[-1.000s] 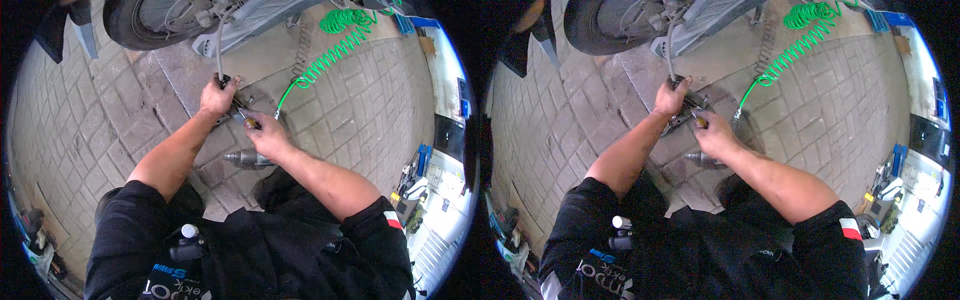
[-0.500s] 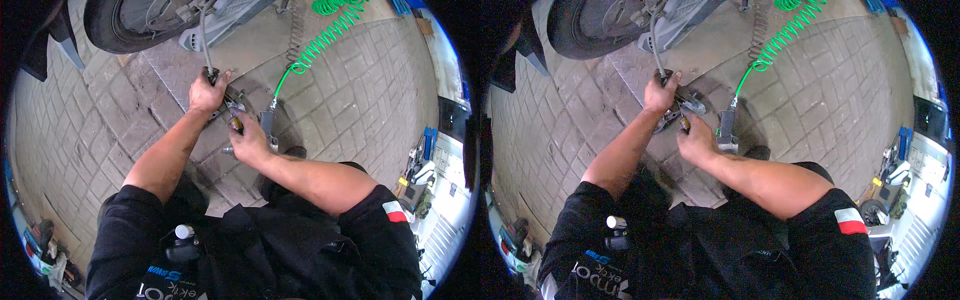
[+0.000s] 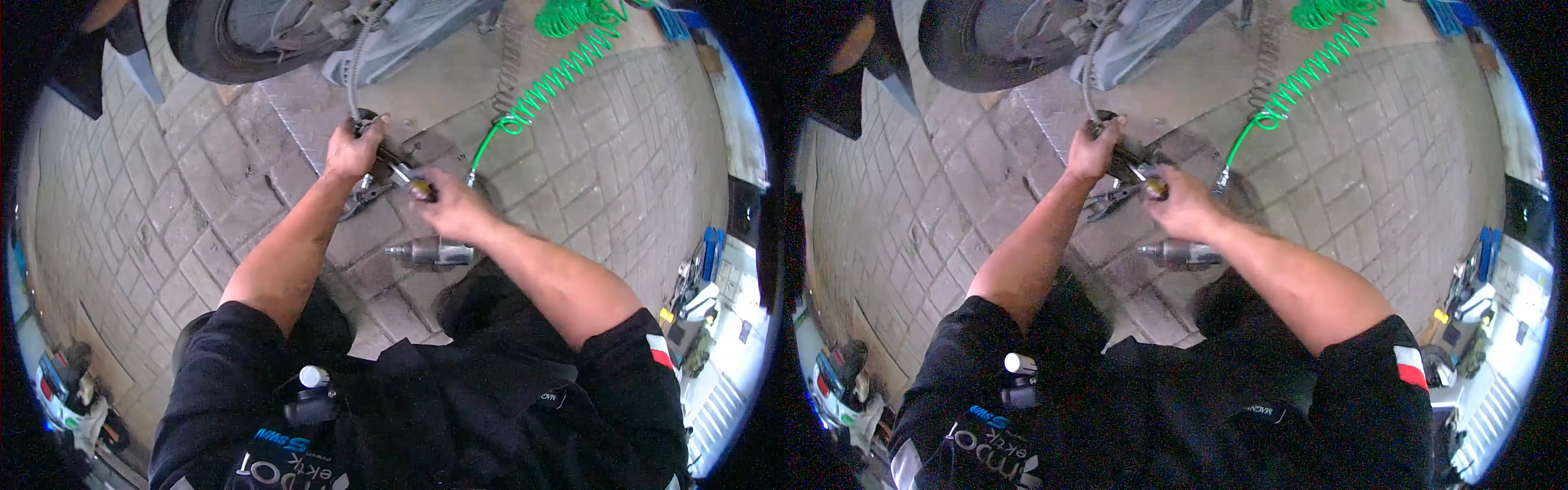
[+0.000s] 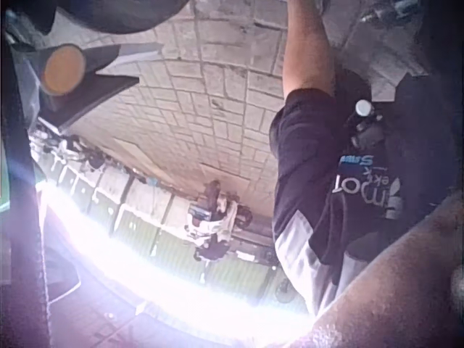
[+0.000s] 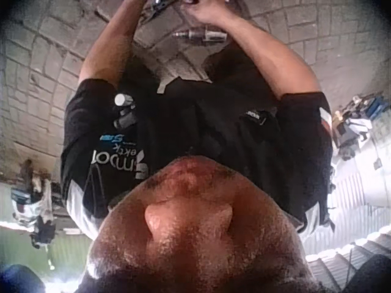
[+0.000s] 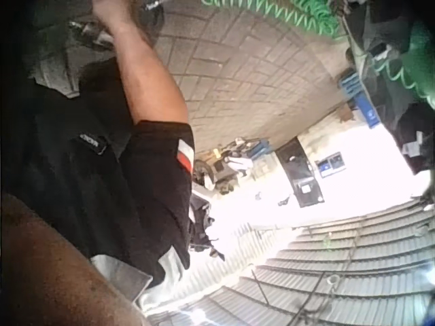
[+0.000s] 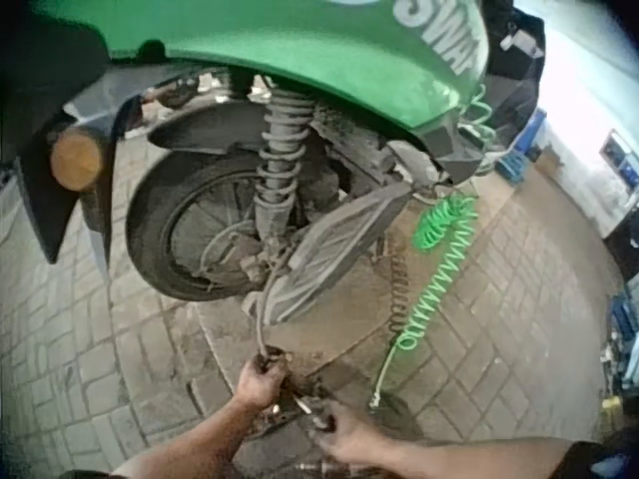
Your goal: The person removes the rear brake caliper from a green scooter using a pneumatic impact wrench and a screwdriver, cleans the caliper body by hand, and then wipes a component with a cloth.
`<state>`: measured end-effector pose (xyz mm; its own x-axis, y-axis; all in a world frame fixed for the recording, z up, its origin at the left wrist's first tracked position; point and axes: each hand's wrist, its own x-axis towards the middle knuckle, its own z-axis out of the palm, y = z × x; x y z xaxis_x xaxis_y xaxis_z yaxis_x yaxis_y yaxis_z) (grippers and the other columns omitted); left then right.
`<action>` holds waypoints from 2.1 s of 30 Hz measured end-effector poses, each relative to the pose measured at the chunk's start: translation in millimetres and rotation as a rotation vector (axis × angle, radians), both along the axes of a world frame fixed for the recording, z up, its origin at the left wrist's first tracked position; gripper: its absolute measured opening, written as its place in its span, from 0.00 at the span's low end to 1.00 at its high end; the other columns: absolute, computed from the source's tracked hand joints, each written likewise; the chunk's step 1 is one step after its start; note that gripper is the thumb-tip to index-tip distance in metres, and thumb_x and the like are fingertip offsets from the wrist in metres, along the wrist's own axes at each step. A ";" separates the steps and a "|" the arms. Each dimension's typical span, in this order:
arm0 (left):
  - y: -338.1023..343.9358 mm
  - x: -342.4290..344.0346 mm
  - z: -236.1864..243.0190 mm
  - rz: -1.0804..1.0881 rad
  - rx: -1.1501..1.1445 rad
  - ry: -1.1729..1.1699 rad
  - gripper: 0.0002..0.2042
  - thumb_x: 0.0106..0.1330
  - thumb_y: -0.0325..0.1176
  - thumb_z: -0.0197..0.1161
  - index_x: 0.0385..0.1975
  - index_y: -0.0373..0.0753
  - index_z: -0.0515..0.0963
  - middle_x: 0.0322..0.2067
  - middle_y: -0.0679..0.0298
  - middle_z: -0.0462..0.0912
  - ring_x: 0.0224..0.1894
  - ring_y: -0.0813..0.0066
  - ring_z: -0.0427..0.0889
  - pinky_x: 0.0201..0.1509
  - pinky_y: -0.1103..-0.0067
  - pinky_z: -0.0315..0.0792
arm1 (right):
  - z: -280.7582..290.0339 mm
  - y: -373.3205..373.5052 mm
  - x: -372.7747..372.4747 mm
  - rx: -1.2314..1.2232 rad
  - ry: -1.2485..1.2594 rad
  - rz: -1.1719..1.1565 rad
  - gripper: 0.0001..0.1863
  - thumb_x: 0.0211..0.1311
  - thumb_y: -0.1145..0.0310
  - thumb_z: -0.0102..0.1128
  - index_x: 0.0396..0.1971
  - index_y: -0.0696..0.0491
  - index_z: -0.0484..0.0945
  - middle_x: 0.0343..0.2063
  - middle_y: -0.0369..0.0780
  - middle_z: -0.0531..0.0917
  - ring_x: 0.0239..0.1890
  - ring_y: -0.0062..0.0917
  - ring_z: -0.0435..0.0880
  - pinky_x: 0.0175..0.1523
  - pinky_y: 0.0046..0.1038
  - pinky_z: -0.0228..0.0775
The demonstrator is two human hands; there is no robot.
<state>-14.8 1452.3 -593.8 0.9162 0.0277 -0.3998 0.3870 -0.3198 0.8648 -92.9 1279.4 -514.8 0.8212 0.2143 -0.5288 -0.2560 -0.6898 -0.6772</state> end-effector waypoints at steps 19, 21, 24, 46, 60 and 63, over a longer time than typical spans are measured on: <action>27.5 -26.1 -44.9 0.445 -1.397 0.065 0.34 0.65 0.52 0.51 0.65 0.37 0.53 0.52 0.52 0.70 0.49 0.57 0.74 0.54 0.66 0.71 | 3.7 -18.4 73.0 -0.123 -0.163 0.426 0.18 0.55 0.60 0.60 0.45 0.50 0.76 0.39 0.47 0.80 0.46 0.40 0.78 0.51 0.37 0.69; 31.5 -21.1 -39.4 0.408 -1.308 0.037 0.33 0.65 0.50 0.52 0.65 0.37 0.53 0.51 0.52 0.71 0.49 0.59 0.74 0.53 0.67 0.71 | -1.1 -10.4 72.2 -0.118 -0.333 0.394 0.17 0.55 0.60 0.59 0.44 0.50 0.77 0.39 0.47 0.80 0.45 0.39 0.78 0.50 0.37 0.70; 44.7 -19.9 -42.3 0.395 -1.112 -0.004 0.32 0.64 0.45 0.54 0.64 0.36 0.55 0.49 0.53 0.72 0.48 0.62 0.75 0.51 0.70 0.72 | 25.5 7.0 76.1 -0.254 -0.349 0.514 0.15 0.55 0.60 0.58 0.40 0.50 0.79 0.36 0.46 0.80 0.44 0.39 0.78 0.49 0.38 0.70; 62.0 -10.9 -28.8 0.284 -1.041 0.050 0.24 0.61 0.34 0.58 0.56 0.32 0.65 0.42 0.58 0.77 0.40 0.70 0.78 0.44 0.76 0.73 | 12.2 27.1 95.4 -0.376 -0.526 0.599 0.13 0.47 0.54 0.63 0.21 0.49 0.79 0.22 0.43 0.81 0.27 0.37 0.82 0.33 0.36 0.75; 46.1 -19.7 -33.3 0.204 -1.290 0.169 0.32 0.57 0.43 0.57 0.60 0.35 0.59 0.46 0.57 0.73 0.43 0.64 0.76 0.46 0.68 0.73 | 19.3 12.1 97.4 -0.358 -0.503 0.653 0.14 0.49 0.56 0.63 0.24 0.53 0.78 0.27 0.40 0.79 0.34 0.36 0.81 0.39 0.36 0.73; 51.2 -16.4 -43.0 0.183 -1.215 0.130 0.31 0.55 0.41 0.56 0.59 0.36 0.60 0.44 0.59 0.74 0.41 0.66 0.76 0.45 0.68 0.74 | 10.7 9.4 96.6 -0.317 -0.498 0.656 0.13 0.48 0.57 0.64 0.25 0.52 0.78 0.27 0.40 0.79 0.35 0.36 0.80 0.39 0.36 0.73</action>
